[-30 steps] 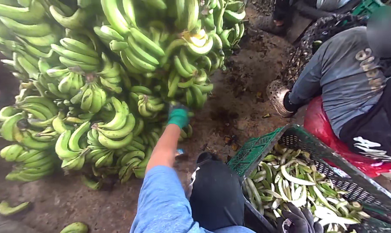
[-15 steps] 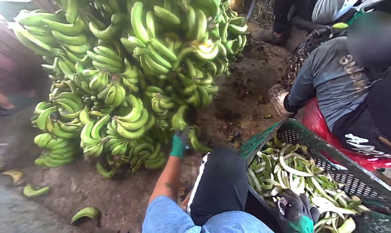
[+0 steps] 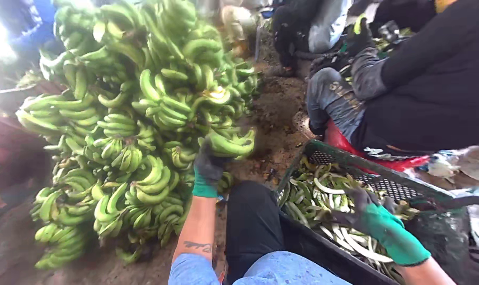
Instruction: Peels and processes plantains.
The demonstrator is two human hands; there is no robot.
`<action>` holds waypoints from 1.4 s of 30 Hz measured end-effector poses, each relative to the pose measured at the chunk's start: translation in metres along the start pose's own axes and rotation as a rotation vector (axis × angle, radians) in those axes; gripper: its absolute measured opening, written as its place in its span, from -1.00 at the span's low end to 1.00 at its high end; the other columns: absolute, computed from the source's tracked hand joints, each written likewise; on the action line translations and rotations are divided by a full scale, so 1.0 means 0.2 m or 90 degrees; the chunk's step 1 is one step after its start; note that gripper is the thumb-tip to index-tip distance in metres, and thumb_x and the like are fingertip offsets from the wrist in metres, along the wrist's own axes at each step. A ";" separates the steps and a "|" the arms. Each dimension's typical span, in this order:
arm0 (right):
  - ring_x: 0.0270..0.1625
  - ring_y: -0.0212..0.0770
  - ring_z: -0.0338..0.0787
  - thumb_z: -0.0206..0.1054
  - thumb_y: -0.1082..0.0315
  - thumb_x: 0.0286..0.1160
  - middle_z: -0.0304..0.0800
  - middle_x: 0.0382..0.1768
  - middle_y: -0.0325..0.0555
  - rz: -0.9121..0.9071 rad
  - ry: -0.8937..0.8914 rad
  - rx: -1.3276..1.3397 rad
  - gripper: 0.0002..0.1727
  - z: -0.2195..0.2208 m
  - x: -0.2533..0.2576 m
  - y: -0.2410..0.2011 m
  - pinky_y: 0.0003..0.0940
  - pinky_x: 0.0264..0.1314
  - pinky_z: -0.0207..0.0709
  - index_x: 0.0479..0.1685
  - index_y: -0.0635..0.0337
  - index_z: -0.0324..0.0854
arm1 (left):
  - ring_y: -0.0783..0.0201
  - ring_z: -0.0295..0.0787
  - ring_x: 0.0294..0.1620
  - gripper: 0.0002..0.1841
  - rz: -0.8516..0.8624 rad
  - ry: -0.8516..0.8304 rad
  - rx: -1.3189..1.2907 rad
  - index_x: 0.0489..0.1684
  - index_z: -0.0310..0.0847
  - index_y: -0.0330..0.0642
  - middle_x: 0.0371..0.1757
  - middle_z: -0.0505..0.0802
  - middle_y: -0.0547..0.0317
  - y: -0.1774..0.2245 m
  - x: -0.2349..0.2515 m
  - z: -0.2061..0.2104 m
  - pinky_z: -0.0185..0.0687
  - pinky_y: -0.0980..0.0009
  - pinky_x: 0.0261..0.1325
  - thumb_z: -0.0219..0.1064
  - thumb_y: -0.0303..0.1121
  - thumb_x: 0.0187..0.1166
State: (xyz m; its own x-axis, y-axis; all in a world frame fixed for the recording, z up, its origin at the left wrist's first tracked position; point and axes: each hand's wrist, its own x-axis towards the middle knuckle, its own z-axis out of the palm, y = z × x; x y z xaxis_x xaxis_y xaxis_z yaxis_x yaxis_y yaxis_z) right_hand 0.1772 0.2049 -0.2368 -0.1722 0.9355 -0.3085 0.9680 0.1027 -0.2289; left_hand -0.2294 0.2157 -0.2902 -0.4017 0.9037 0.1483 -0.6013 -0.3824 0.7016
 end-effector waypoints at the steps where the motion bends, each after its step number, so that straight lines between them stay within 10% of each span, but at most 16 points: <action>1: 0.76 0.55 0.24 0.65 -0.11 0.24 0.38 0.65 0.51 -0.085 0.075 0.059 0.04 -0.02 0.00 -0.04 0.65 0.76 -0.23 0.67 0.37 0.36 | 0.05 0.80 0.14 -0.57 -0.018 -0.033 -0.022 0.26 0.60 0.04 0.13 0.83 0.07 0.00 0.00 0.08 0.77 -0.06 0.15 0.14 0.11 0.71; 6: 0.56 -0.07 0.61 0.65 0.05 0.23 0.53 0.59 0.14 -0.171 0.133 0.488 0.07 -0.16 0.11 -0.28 -0.12 0.58 0.55 0.79 0.23 0.18 | 0.18 0.83 0.07 -0.60 -0.065 -0.215 -0.094 0.06 0.68 0.03 0.02 0.86 0.13 -0.06 -0.06 0.51 0.79 0.13 0.11 -0.05 0.01 0.81; 11: -0.11 -0.54 0.82 0.25 0.17 0.66 0.86 -0.17 -0.42 -0.438 0.016 0.811 -0.80 -0.20 0.20 -0.09 -0.54 -0.05 0.74 0.10 -0.05 0.63 | 0.13 0.83 -0.10 -0.55 -0.237 -0.269 -0.156 -0.01 0.71 -0.04 -0.05 0.86 0.03 -0.23 -0.17 0.69 0.82 0.15 -0.08 0.04 0.09 0.73; 16: -0.28 -0.49 0.80 0.14 0.14 0.70 0.85 -0.33 -0.37 -0.302 0.030 0.870 -0.71 -0.20 0.10 -0.03 -0.47 -0.18 0.74 -0.13 0.02 0.76 | 0.20 0.81 -0.33 -0.42 -0.343 -0.158 -0.064 -0.12 0.66 -0.04 -0.31 0.85 0.10 -0.37 -0.27 0.88 0.77 0.23 -0.28 -0.30 0.07 0.82; 21: -0.13 -0.36 0.82 0.12 -0.02 0.80 0.87 -0.14 -0.21 -0.177 0.173 0.925 -0.57 -0.20 0.02 -0.05 -0.31 -0.05 0.76 0.23 0.07 0.73 | 0.29 0.64 -0.46 -0.74 -0.271 -0.109 0.224 -0.01 0.57 -0.15 -0.41 0.71 0.16 -0.48 -0.22 0.86 0.66 0.28 -0.38 -0.01 -0.24 0.82; 23: -0.03 -0.25 0.86 0.12 -0.02 0.79 0.88 -0.03 -0.11 -0.165 0.173 0.974 -0.55 -0.20 0.01 -0.04 -0.20 0.04 0.78 0.29 0.08 0.71 | 0.21 0.77 0.02 -0.54 -0.180 -0.091 0.400 0.52 0.47 -0.19 0.12 0.80 -0.03 -0.45 -0.29 0.88 0.76 0.16 0.07 0.12 -0.10 0.82; 25: -0.04 -0.22 0.85 0.09 0.00 0.79 0.86 -0.05 -0.08 -0.161 0.155 1.007 -0.55 -0.18 0.02 -0.02 -0.17 0.02 0.77 0.26 0.10 0.70 | 0.16 0.66 0.40 -0.40 -0.116 -0.197 0.479 0.71 0.29 -0.26 0.48 0.66 -0.14 -0.42 -0.39 0.94 0.63 0.14 0.43 0.17 -0.12 0.77; 30: -0.20 -0.34 0.83 0.04 0.20 0.78 0.85 -0.29 -0.19 -0.249 0.108 0.978 -0.65 -0.16 -0.02 -0.04 -0.30 -0.05 0.77 -0.05 0.18 0.72 | 0.22 0.79 0.19 -0.39 -0.031 -0.458 0.572 0.48 0.50 -0.24 0.22 0.80 -0.04 -0.52 -0.45 0.98 0.76 0.14 0.29 0.43 -0.11 0.47; 35: -0.12 -0.45 0.67 0.19 0.39 0.75 0.73 -0.17 -0.14 -0.105 0.117 0.616 -0.77 -0.26 -0.10 -0.08 -0.46 0.08 0.58 0.10 0.37 0.66 | 0.19 0.79 0.20 -0.33 -0.127 -0.465 0.629 0.56 0.44 -0.27 0.24 0.80 -0.09 -0.49 -0.45 0.97 0.71 0.13 0.34 0.45 -0.11 0.49; 39: 0.03 -0.01 0.75 0.13 0.32 0.79 0.79 -0.07 0.23 -0.133 0.106 0.348 -0.65 -0.29 -0.16 -0.04 0.01 0.26 0.55 0.04 0.50 0.69 | 0.16 0.81 0.10 -0.40 -0.190 -0.432 0.668 0.45 0.50 -0.31 0.11 0.83 -0.09 -0.43 -0.50 0.96 0.71 0.13 0.27 0.48 -0.21 0.45; 42: -0.11 -0.10 0.72 0.12 0.38 0.73 0.77 -0.22 0.17 -0.216 0.139 0.333 -0.66 -0.34 -0.22 -0.02 -0.07 0.13 0.56 -0.14 0.52 0.70 | 0.26 0.78 0.01 -0.37 -0.208 -0.407 0.566 0.40 0.45 -0.37 0.05 0.79 -0.07 -0.37 -0.54 1.01 0.74 0.26 0.14 0.56 -0.35 0.32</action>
State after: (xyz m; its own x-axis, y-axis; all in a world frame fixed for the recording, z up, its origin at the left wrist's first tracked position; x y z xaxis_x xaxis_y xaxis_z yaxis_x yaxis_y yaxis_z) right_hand 0.1931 0.1861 -0.1598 -0.3575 0.9330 0.0418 0.6407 0.2776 -0.7159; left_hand -0.0027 0.1849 -0.2172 0.2623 0.9649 0.0166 0.1915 -0.0689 0.9791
